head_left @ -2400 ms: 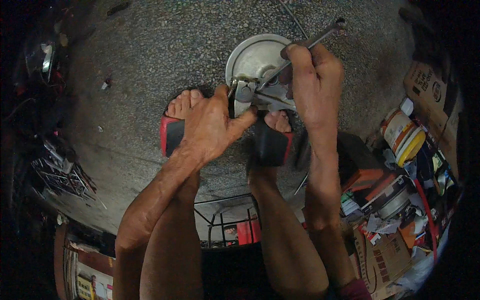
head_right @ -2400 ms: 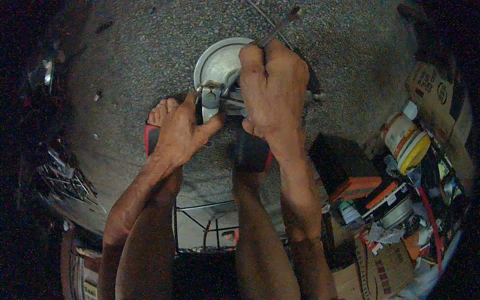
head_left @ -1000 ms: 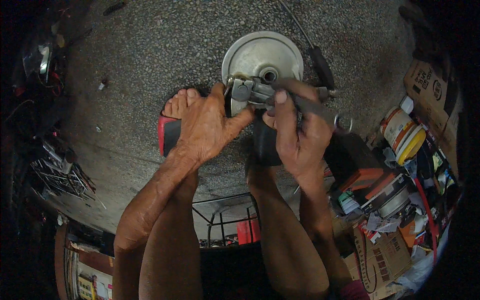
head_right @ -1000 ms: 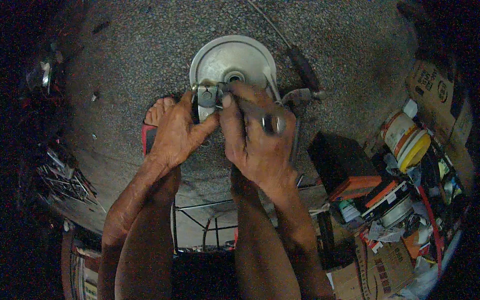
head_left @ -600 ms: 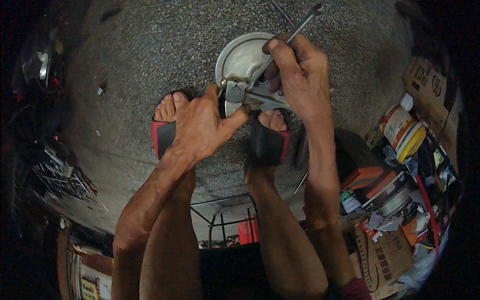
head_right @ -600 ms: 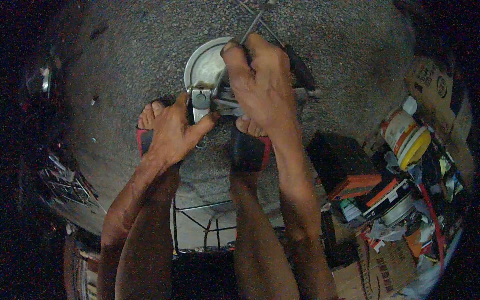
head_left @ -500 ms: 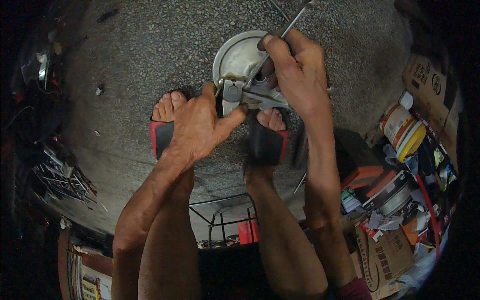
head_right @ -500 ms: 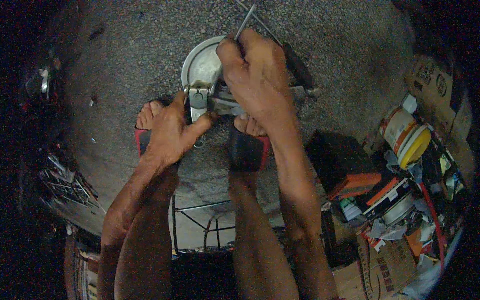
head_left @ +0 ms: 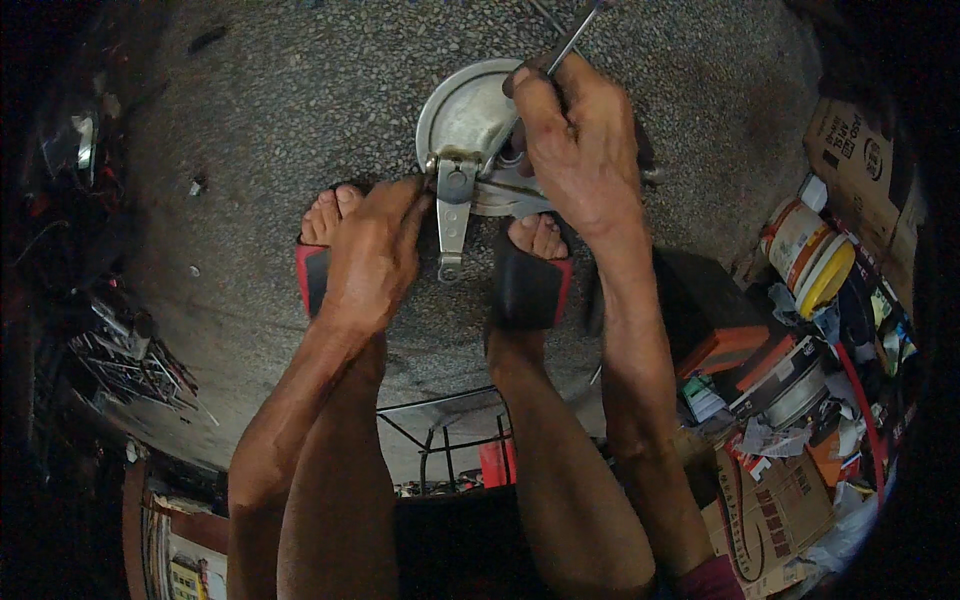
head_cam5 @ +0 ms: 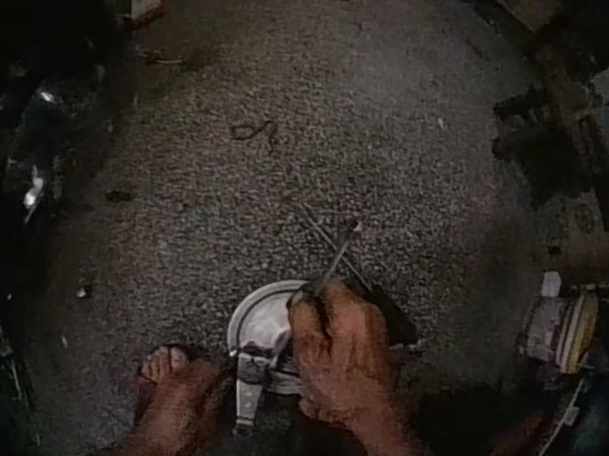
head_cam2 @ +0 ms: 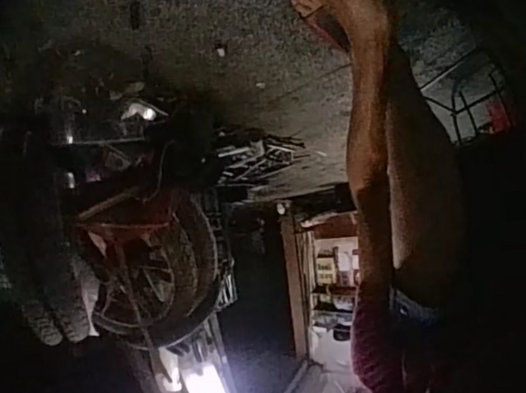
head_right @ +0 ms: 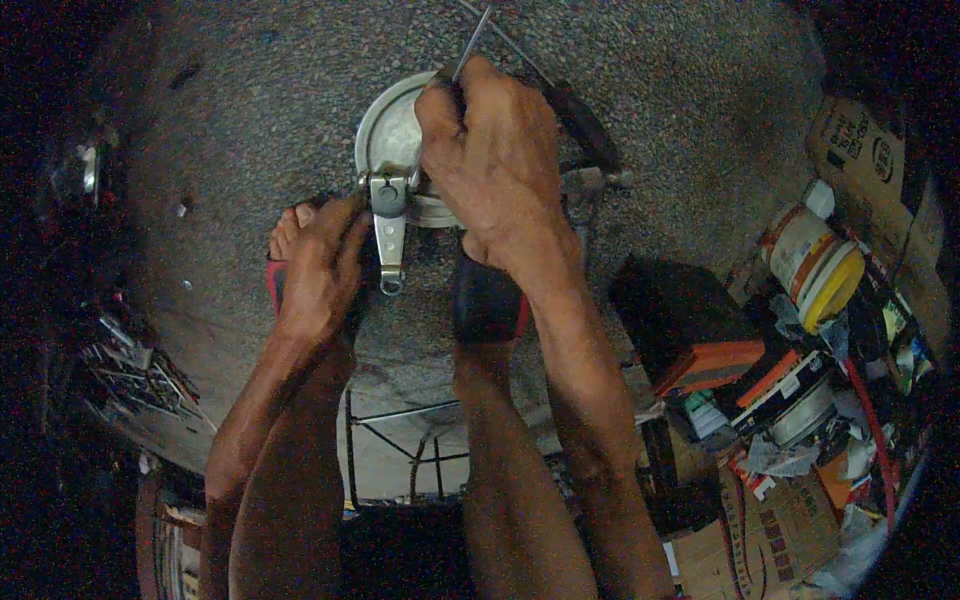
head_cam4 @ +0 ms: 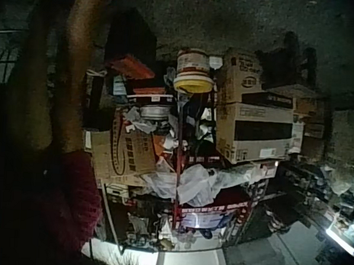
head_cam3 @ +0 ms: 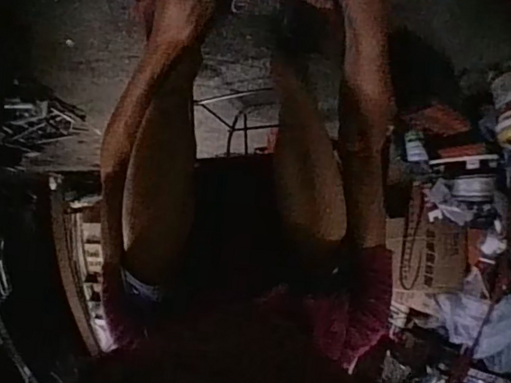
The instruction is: The person uses a screwdriver and a wrench to adjust and tighten a bolt on a circular metal mechanical component. They hold the part steady with one hand while manipulating the tools with the other, focusing on a specific bolt near the center of the assembly.
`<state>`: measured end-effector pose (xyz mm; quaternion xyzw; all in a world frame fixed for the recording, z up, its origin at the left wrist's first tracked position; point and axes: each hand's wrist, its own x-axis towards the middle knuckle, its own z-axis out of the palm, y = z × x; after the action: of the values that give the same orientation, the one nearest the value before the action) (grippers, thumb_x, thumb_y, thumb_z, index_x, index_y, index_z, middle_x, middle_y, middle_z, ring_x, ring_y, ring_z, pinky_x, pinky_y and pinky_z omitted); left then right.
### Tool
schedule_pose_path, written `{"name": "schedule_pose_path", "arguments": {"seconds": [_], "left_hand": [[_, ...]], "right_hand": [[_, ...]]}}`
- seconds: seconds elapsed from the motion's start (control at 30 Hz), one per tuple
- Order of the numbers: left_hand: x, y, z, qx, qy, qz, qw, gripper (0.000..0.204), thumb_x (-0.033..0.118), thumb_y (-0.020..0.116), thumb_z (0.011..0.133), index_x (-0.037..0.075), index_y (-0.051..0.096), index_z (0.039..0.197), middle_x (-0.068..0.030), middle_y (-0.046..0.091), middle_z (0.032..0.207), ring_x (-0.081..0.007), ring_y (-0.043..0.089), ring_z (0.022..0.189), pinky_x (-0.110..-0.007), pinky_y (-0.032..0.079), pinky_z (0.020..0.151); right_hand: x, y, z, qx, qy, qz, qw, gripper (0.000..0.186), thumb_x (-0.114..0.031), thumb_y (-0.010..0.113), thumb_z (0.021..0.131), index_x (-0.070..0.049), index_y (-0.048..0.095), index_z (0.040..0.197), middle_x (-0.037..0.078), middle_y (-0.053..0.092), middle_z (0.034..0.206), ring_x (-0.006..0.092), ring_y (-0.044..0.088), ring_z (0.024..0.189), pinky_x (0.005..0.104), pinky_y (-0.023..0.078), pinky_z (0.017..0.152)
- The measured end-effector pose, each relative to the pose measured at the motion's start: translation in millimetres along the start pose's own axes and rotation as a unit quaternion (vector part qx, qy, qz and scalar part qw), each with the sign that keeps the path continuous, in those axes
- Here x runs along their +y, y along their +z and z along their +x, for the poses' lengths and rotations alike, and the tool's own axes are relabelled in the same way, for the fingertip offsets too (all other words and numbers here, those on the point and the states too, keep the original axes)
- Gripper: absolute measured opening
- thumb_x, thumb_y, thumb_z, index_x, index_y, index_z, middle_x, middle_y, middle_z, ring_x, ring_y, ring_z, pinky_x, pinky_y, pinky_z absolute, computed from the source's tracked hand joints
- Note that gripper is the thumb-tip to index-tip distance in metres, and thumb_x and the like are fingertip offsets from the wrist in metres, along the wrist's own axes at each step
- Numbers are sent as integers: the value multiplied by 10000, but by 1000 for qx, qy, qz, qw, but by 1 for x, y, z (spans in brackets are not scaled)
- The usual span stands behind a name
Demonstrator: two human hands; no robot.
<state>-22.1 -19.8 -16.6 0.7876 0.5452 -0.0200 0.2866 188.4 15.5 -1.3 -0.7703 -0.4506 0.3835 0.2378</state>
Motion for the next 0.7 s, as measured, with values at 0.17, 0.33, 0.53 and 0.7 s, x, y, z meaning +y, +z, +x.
{"name": "schedule_pose_path", "arguments": {"seconds": [0.17,0.33,0.53,0.7], "left_hand": [[-6,6,2,19,19,24,999,157,253,612,921,113,657,977,-149,611,893,-357,592,841,-461,452,823],[-15,14,-5,6,-5,50,999,173,212,596,929,84,653,1031,-188,584,926,-379,553,910,-467,431,817],[-11,1,-10,13,-13,-7,1000,233,211,634,859,17,604,984,-273,606,996,-451,578,971,-519,441,903],[8,-33,-5,-57,18,-13,998,272,175,659,809,-4,600,1005,-300,598,1004,-478,566,993,-537,433,919]], "right_hand": [[-1,0,-2,12,2,6,1000,311,-272,571,921,29,622,859,84,568,576,159,557,506,337,444,502],[0,3,1,7,0,-13,1000,306,-271,564,927,23,631,872,70,557,571,152,560,505,336,444,499],[2,5,0,13,-9,-9,1000,280,-245,561,933,20,634,880,69,558,575,143,560,509,326,445,498],[-1,4,-2,21,-14,-19,999,274,-246,567,936,15,638,887,65,564,586,137,547,512,320,444,498]]}}
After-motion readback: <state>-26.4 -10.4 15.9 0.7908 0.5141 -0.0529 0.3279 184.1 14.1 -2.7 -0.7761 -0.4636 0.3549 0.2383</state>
